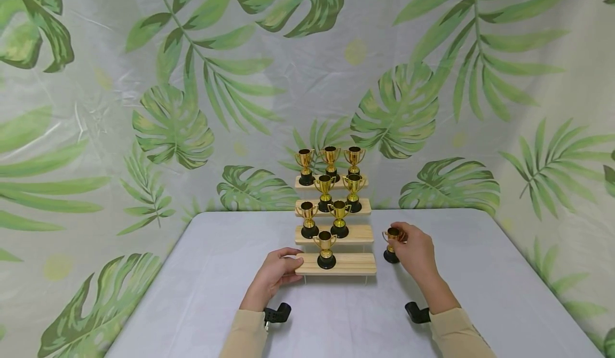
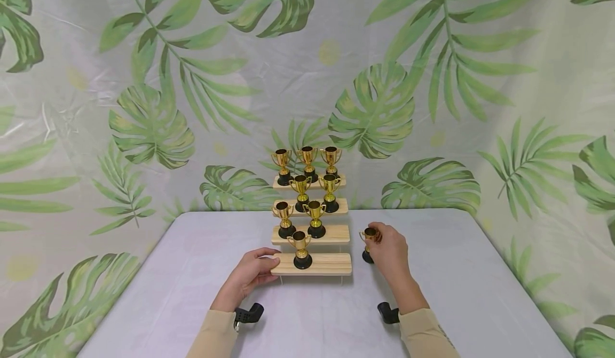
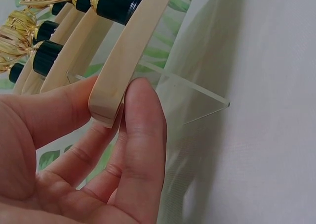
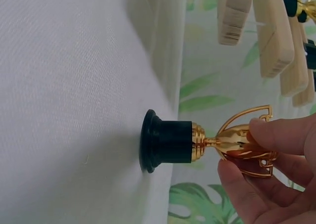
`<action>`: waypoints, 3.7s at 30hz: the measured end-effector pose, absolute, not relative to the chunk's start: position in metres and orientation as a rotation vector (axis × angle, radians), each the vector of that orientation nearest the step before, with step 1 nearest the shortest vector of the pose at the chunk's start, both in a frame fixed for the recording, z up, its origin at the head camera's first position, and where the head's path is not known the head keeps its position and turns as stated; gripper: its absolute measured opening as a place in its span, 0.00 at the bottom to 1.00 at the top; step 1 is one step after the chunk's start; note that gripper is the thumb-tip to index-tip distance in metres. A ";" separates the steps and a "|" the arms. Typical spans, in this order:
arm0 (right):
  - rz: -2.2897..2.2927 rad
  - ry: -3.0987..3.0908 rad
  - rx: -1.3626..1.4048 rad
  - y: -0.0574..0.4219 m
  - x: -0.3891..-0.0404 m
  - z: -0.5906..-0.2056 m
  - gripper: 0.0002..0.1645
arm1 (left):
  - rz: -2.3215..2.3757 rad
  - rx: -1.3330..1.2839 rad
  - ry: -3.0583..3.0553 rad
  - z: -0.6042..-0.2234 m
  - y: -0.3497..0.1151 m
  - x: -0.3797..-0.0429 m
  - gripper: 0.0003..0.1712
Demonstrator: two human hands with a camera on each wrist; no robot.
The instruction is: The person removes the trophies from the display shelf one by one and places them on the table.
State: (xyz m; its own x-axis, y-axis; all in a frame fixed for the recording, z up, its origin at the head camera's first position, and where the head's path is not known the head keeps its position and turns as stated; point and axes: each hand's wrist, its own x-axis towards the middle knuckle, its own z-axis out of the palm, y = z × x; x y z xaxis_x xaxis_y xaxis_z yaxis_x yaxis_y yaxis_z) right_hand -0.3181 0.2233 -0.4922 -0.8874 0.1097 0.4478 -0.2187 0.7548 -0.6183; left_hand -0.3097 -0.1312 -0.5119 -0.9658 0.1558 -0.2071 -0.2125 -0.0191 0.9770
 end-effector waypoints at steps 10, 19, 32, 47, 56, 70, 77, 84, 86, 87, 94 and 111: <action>0.936 -2.491 0.095 0.223 -0.318 -0.493 0.23 | 2.076 -0.063 2.006 -0.512 -0.132 -0.311 0.24; 0.956 -2.526 0.102 0.229 -0.317 -0.494 0.23 | 2.073 -0.070 1.994 -0.515 -0.132 -0.311 0.23; 1.033 -2.584 0.144 0.241 -0.318 -0.490 0.24 | 2.090 -0.058 1.987 -0.515 -0.130 -0.310 0.21; 1.036 -2.607 0.169 0.243 -0.319 -0.491 0.25 | 2.087 -0.042 1.997 -0.514 -0.130 -0.310 0.23; 1.034 -2.605 0.174 0.243 -0.317 -0.489 0.27 | 2.079 -0.045 2.005 -0.514 -0.130 -0.310 0.23; 0.942 -2.640 0.159 0.244 -0.312 -0.476 0.28 | 2.089 -0.044 1.990 -0.512 -0.131 -0.307 0.24; 0.872 -2.637 0.182 0.244 -0.310 -0.467 0.29 | 2.091 -0.038 1.991 -0.513 -0.131 -0.307 0.24; 0.842 -2.594 0.208 0.242 -0.305 -0.456 0.29 | 2.104 -0.029 1.974 -0.514 -0.131 -0.307 0.24; 0.839 -2.590 0.201 0.241 -0.303 -0.453 0.29 | 2.105 -0.030 1.971 -0.513 -0.131 -0.307 0.24; 0.839 -2.589 0.195 0.240 -0.302 -0.452 0.29 | 2.103 -0.029 1.974 -0.513 -0.131 -0.306 0.25; 0.848 -2.574 0.174 0.235 -0.297 -0.442 0.28 | 2.100 -0.028 1.970 -0.513 -0.130 -0.308 0.26; 0.892 -2.544 0.238 0.211 -0.282 -0.428 0.28 | 2.099 -0.060 1.960 -0.514 -0.130 -0.310 0.24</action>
State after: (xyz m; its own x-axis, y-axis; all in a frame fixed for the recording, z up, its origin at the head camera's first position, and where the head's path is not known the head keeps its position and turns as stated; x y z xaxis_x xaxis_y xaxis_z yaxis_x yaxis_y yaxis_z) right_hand -0.2819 0.2110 -0.4282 -0.8917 -0.0187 0.4522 -0.2969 0.7783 -0.5533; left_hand -0.3099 -0.1301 -0.5144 -0.9633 0.1659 -0.2110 -0.2219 -0.0496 0.9738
